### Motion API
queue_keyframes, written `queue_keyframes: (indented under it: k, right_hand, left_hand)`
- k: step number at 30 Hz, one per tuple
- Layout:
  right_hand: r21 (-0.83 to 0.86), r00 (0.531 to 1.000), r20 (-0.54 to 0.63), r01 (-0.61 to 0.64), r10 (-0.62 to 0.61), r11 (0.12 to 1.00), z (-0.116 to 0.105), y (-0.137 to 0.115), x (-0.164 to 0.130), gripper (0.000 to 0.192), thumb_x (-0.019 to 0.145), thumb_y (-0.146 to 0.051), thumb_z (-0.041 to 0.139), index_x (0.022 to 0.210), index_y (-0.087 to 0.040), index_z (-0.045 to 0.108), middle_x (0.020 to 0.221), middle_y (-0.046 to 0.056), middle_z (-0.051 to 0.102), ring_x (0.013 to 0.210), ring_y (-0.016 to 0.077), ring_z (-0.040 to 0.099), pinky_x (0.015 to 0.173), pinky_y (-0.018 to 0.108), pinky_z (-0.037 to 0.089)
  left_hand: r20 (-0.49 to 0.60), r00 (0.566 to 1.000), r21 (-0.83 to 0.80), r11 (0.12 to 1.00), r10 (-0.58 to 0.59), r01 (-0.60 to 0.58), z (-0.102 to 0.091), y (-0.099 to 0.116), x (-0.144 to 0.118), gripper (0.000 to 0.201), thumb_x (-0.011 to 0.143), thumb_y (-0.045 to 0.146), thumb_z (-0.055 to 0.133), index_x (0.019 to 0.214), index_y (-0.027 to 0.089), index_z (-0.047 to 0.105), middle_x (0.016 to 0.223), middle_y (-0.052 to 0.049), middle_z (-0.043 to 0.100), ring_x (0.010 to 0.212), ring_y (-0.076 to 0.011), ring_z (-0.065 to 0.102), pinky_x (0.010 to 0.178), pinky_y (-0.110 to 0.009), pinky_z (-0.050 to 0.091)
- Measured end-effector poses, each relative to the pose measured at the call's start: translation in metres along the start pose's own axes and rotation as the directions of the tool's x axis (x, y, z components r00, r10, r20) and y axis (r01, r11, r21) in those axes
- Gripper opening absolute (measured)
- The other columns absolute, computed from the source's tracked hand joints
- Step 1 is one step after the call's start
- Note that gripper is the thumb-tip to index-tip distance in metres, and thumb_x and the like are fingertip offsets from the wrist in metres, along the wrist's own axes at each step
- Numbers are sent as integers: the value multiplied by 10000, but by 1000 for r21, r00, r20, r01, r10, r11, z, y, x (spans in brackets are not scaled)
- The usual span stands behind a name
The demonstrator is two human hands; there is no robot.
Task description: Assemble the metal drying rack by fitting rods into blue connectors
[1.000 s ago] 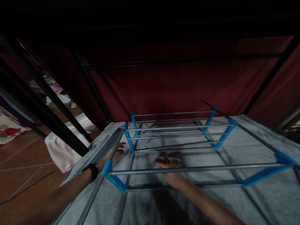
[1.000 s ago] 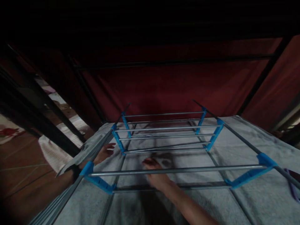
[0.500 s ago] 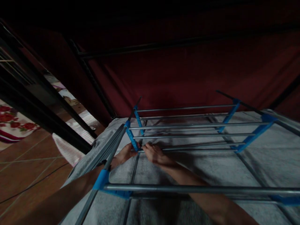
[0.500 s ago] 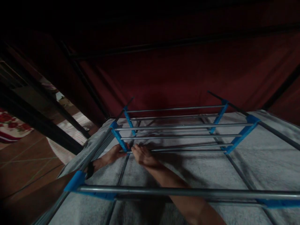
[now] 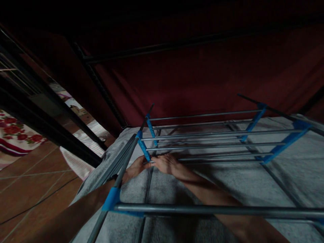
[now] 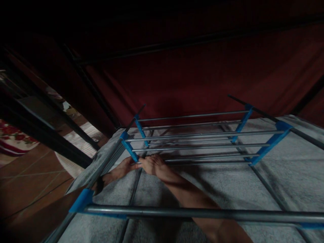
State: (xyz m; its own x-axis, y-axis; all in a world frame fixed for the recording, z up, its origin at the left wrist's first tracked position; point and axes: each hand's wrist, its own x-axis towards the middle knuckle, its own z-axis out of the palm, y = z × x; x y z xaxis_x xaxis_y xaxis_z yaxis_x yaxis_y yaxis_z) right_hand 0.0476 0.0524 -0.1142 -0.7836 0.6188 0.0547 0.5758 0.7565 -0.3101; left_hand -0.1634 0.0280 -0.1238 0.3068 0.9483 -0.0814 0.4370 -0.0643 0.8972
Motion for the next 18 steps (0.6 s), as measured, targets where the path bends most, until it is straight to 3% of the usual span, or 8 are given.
queue_keyframes:
  k: [5, 11, 18]
  right_hand:
    - [-12, 999, 28, -16, 16, 1000, -1, -13, 9, 316, 1003, -272, 423, 1247, -167, 595, 1235, 130, 687, 976, 235, 690, 772, 317, 470]
    - [12, 999, -16, -51, 51, 999, 5, -18, 17, 410, 1055, -435, 334, 1204, -159, 599, 1163, 136, 720, 977, 261, 704, 821, 354, 480]
    - [70, 999, 29, -27, 25, 997, -4, -11, 17, 335, 1032, -369, 405, 1199, -191, 635, 1157, 108, 740, 1014, 249, 700, 834, 336, 482]
  left_hand:
    - [-3, 1000, -20, 1000, -8, 8, -1, -4, 2, 424, 708, 507, 825, 986, 198, 744, 1034, -99, 764, 1081, -337, 649, 1036, -459, 497]
    - [-60, 998, 17, 999, -36, 37, -2, -19, 7, 481, 707, 568, 799, 961, 164, 735, 925, -89, 749, 972, -300, 655, 920, -431, 540]
    - [-78, 995, -38, 998, -62, 59, 1, -20, 8, 549, 676, 637, 798, 910, 145, 729, 935, -100, 736, 901, -272, 663, 865, -412, 549]
